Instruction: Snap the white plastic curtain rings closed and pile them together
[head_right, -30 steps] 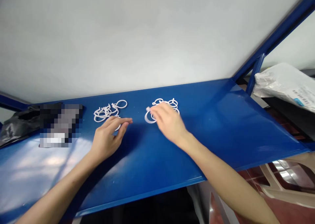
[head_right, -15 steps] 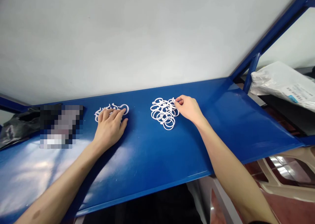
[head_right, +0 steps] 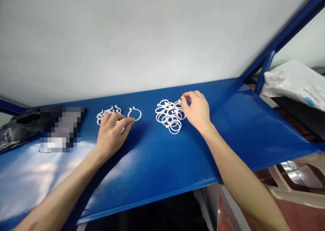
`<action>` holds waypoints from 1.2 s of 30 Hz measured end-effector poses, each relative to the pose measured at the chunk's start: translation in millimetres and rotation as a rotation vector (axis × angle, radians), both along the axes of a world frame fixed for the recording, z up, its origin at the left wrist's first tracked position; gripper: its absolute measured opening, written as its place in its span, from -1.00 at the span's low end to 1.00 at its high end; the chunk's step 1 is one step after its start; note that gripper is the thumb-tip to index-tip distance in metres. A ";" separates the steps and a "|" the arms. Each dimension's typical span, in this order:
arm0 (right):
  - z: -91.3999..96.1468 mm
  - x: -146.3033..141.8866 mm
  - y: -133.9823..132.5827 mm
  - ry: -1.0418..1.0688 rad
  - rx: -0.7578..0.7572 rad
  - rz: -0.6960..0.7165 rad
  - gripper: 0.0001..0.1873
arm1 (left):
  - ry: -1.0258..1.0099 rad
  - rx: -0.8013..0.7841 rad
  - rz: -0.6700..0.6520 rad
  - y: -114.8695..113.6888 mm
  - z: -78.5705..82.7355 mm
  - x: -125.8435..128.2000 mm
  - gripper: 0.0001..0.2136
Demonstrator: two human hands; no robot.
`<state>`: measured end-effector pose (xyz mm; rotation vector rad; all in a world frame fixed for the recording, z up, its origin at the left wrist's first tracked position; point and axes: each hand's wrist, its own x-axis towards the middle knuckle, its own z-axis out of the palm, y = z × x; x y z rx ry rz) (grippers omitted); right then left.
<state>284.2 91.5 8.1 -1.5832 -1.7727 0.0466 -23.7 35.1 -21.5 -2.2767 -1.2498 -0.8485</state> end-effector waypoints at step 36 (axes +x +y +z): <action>-19.4 -76.1 -76.8 0.100 0.148 0.883 -0.79 | -0.526 -0.688 -0.174 -38.2 6.8 25.0 -0.72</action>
